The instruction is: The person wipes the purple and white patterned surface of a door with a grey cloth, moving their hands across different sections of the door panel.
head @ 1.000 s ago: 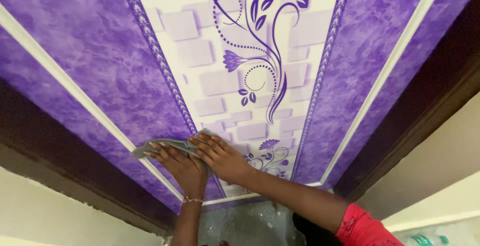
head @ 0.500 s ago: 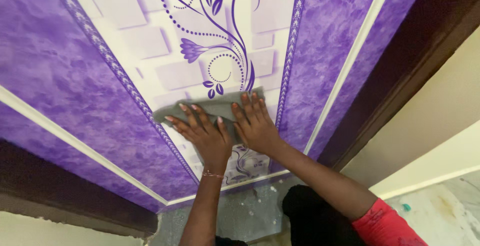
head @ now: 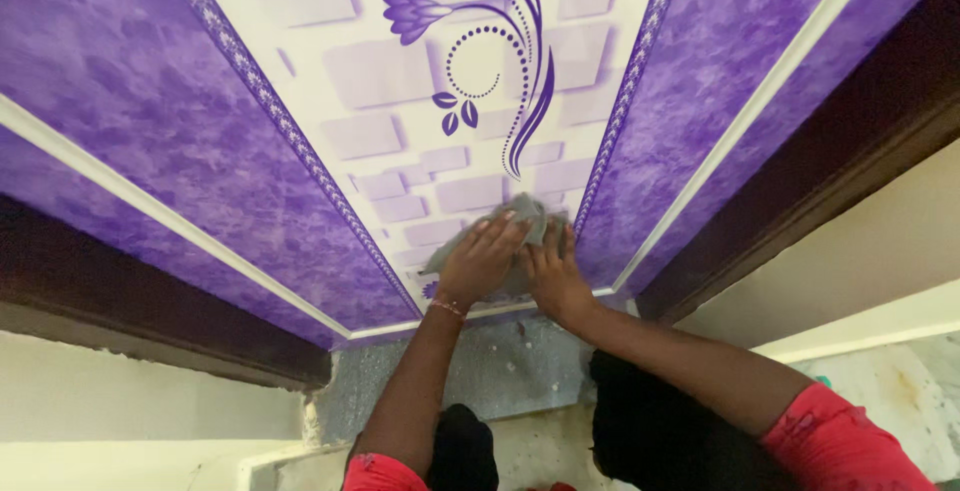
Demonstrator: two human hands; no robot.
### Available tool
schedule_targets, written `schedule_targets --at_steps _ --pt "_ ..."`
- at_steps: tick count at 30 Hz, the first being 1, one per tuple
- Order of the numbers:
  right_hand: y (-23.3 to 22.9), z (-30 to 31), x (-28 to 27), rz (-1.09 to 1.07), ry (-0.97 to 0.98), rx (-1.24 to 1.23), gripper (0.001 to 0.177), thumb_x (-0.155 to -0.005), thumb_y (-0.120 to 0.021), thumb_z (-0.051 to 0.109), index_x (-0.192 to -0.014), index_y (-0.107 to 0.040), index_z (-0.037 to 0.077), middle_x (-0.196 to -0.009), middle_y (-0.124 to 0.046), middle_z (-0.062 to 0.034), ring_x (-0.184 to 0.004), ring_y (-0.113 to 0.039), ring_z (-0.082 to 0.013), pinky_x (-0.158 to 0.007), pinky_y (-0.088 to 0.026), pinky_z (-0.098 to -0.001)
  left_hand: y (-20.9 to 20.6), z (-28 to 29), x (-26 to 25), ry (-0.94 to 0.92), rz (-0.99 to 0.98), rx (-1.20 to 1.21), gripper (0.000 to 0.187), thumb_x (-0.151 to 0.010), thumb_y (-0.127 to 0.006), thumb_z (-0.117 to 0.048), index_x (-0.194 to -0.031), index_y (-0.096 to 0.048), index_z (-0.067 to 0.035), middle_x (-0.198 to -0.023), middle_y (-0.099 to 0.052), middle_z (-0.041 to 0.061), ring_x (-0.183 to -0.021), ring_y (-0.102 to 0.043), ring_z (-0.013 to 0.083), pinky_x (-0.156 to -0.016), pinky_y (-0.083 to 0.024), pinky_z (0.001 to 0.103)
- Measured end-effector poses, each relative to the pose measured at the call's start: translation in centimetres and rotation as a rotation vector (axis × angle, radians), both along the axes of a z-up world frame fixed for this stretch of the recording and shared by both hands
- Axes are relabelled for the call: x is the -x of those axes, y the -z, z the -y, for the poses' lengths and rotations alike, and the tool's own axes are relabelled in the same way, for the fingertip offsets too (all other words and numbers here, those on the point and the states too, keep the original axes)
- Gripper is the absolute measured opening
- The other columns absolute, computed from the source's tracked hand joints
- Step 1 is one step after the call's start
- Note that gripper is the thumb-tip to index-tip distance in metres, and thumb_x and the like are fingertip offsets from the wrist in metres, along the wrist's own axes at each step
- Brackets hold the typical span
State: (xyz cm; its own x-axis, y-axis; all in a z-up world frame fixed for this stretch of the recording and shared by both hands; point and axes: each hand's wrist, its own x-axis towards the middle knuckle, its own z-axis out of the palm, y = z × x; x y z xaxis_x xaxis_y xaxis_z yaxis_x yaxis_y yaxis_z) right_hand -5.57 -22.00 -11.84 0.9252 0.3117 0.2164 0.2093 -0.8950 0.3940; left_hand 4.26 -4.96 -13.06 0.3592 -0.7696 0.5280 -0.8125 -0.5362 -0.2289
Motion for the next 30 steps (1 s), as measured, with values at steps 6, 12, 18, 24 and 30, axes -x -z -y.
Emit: schedule_targets --at_steps 6,12,18,24,30 --pt "3.2 -2.6 -2.9 0.022 -0.135 -0.028 0.059 -0.092 -0.058 0.021 -0.147 -0.049 0.004 -0.156 -0.04 -0.0317 -0.147 -0.023 -0.0561 -0.114 -0.02 -0.0775 2.0 -6.1 -2.4 -0.137 0.206 -0.249 0.053 -0.111 -0.041 -0.035 -0.161 -0.037 -0.017 -0.162 -0.041 0.004 -0.155 -0.03 0.0198 -0.13 -0.018 0.042" --pt "1.8 -10.9 -7.2 0.219 -0.325 -0.095 0.061 -0.095 -0.055 0.019 -0.154 -0.048 0.007 -0.169 -0.025 -0.019 -0.155 -0.005 -0.0467 -0.118 -0.011 -0.073 4.3 -14.2 -3.3 -0.451 -0.009 0.082 0.066 -0.109 -0.038 -0.045 -0.158 -0.035 -0.001 -0.169 -0.014 0.022 -0.155 -0.015 0.0436 -0.128 -0.01 0.055" --pt "-0.8 -12.9 -6.7 0.359 -0.45 0.013 0.048 -0.105 -0.051 0.027 -0.15 -0.055 0.011 -0.166 -0.041 -0.011 -0.162 -0.014 -0.0338 -0.128 -0.001 -0.0577 4.6 -16.3 -2.4 -0.518 -0.02 0.218 0.065 -0.109 -0.044 -0.036 -0.154 -0.033 0.009 -0.17 -0.015 0.027 -0.155 -0.012 0.0588 -0.129 -0.01 0.07" --pt "-3.2 -6.6 -5.1 0.319 -0.479 0.046 0.046 -0.1 -0.052 0.026 -0.142 -0.061 0.01 -0.156 -0.053 -0.0092 -0.157 -0.027 -0.026 -0.131 -0.009 -0.0476 5.1 -10.5 -3.9 -0.466 -0.054 0.214 0.07 -0.106 -0.044 -0.049 -0.154 -0.034 0.002 -0.167 -0.017 0.019 -0.151 -0.007 0.0554 -0.122 -0.007 0.075" --pt "-2.1 4.8 -1.7 0.121 -0.28 0.076 0.04 -0.1 -0.051 0.024 -0.132 -0.062 0.003 -0.145 -0.056 -0.0219 -0.15 -0.04 -0.0392 -0.125 -0.022 -0.0576 5.1 1.4 -3.4 -0.193 0.349 0.21 0.063 -0.113 -0.039 -0.054 -0.162 -0.042 -0.015 -0.166 -0.027 0.01 -0.158 -0.006 0.0348 -0.127 -0.001 0.056"
